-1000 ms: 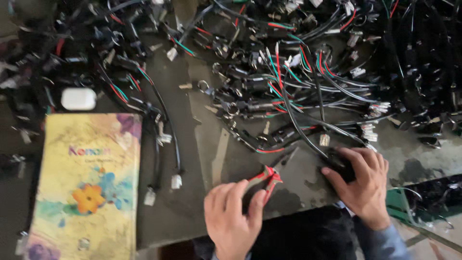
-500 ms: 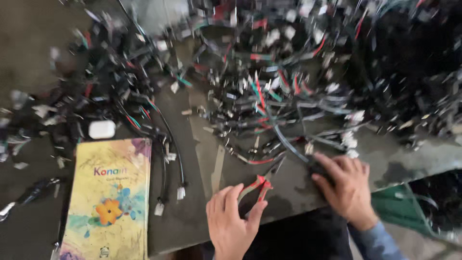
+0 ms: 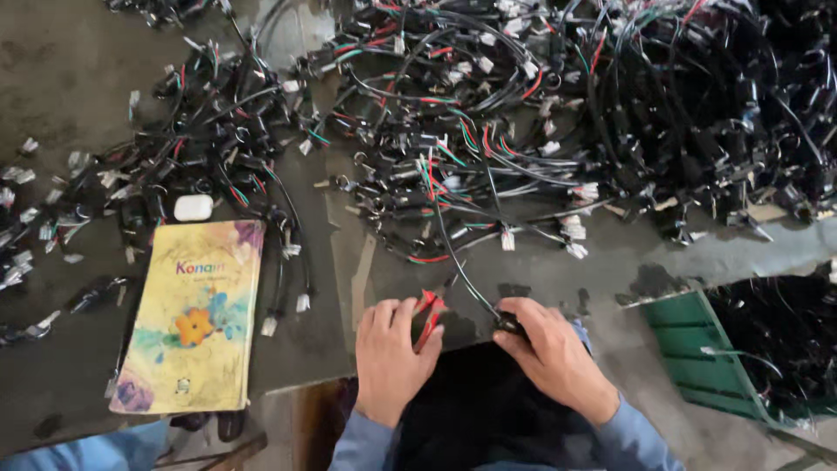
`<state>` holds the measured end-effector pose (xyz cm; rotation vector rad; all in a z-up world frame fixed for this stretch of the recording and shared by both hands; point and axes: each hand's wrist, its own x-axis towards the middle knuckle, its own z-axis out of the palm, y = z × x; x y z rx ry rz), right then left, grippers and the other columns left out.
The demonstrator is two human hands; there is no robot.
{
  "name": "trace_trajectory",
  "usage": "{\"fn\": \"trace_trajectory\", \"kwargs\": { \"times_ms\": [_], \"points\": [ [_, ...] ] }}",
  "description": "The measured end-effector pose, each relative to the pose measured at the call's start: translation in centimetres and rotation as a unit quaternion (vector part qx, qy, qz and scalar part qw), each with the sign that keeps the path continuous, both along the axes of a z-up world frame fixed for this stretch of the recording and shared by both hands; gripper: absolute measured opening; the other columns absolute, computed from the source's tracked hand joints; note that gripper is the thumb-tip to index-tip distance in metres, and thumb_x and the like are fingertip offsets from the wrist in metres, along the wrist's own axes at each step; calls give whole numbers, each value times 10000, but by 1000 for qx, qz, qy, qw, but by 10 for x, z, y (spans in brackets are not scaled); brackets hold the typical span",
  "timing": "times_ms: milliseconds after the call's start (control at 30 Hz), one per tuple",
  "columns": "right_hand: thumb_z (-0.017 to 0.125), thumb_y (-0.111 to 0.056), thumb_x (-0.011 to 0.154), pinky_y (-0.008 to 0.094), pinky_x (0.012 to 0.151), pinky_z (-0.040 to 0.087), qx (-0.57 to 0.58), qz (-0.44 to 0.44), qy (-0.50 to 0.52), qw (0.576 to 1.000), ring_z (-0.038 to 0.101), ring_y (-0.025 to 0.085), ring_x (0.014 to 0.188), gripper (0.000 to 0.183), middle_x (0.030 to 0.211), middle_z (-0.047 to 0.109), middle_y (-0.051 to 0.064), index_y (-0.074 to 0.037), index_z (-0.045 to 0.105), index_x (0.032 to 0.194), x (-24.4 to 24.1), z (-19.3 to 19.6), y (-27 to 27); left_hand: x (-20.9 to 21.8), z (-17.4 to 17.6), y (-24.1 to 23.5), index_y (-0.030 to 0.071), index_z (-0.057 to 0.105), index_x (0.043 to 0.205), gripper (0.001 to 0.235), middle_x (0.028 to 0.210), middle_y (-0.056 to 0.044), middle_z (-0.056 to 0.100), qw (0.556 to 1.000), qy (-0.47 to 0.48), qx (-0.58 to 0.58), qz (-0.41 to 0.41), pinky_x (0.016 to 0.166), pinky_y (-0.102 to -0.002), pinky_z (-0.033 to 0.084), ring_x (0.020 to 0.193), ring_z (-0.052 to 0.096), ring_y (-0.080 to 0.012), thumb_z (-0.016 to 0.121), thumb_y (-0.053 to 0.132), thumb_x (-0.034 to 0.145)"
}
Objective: The person repeatedly strips the outer insulation from short black wires using red-handled pliers. They pick up wires from a pile on the table, strip the ends to expose inner conductors, and place the processed wires back on the table.
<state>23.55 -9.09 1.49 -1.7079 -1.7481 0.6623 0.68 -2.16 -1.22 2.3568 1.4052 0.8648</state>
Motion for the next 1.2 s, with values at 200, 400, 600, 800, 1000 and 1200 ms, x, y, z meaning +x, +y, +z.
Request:
{"fn": "trace_trajectory", "kwargs": {
  "times_ms": [200, 400, 600, 800, 1000, 1200],
  "points": [
    [662, -137, 948, 344, 811, 505, -17, 87, 164, 982, 629, 258, 905, 315, 999, 642, 120, -8, 575, 1222, 8, 0, -37, -20, -38, -77, 45, 690, 1054, 280, 966, -73, 666, 885, -327, -328, -49, 804, -317, 512, 897, 639, -173, 749, 149, 801],
    [639, -172, 973, 303, 873, 474, -160, 95, 228, 956, 569, 167, 928, 349, 985, 614, 90, -23, 547, 1275, -9, 3, -35, 0, -62, -127, 36, 591, 994, 174, 871, -84, 566, 799, -319, -503, -79, 768, -288, 480, 829, 537, -121, 753, 56, 933],
    [609, -181, 989, 287, 941, 469, -184, 153, 347, 907, 568, 119, 1031, 428, 1095, 642, 41, -8, 481, 1359, -10, 19, -47, 6, -12, -92, 12, 537, 1068, 236, 975, -167, 593, 921, -266, -224, -178, 810, -380, 500, 910, 618, -345, 701, 43, 900],
    [637, -178, 1011, 340, 768, 432, -299, 69, 347, 886, 505, 172, 876, 471, 1031, 597, 76, -67, 479, 1440, -13, -4, -48, 15, -10, -79, 31, 582, 1022, 192, 913, -163, 645, 898, -228, -340, -164, 749, -385, 531, 841, 663, -349, 715, 116, 915],
    [683, -165, 898, 380, 859, 544, 15, 115, 71, 991, 689, 353, 1018, 376, 1101, 707, 165, -27, 592, 1236, -15, -35, -44, -3, -38, -100, 54, 584, 1044, 281, 918, -162, 658, 882, -122, -451, -59, 769, -422, 523, 873, 664, -357, 727, 166, 830],
    [683, -157, 868, 386, 808, 543, -106, 70, 69, 990, 688, 365, 970, 311, 1009, 710, 141, -42, 623, 1151, -28, -38, -41, 10, -58, -121, 47, 579, 1002, 227, 920, -189, 683, 953, -8, -301, 38, 822, -504, 492, 926, 646, -412, 688, 218, 899]
  ]
}}
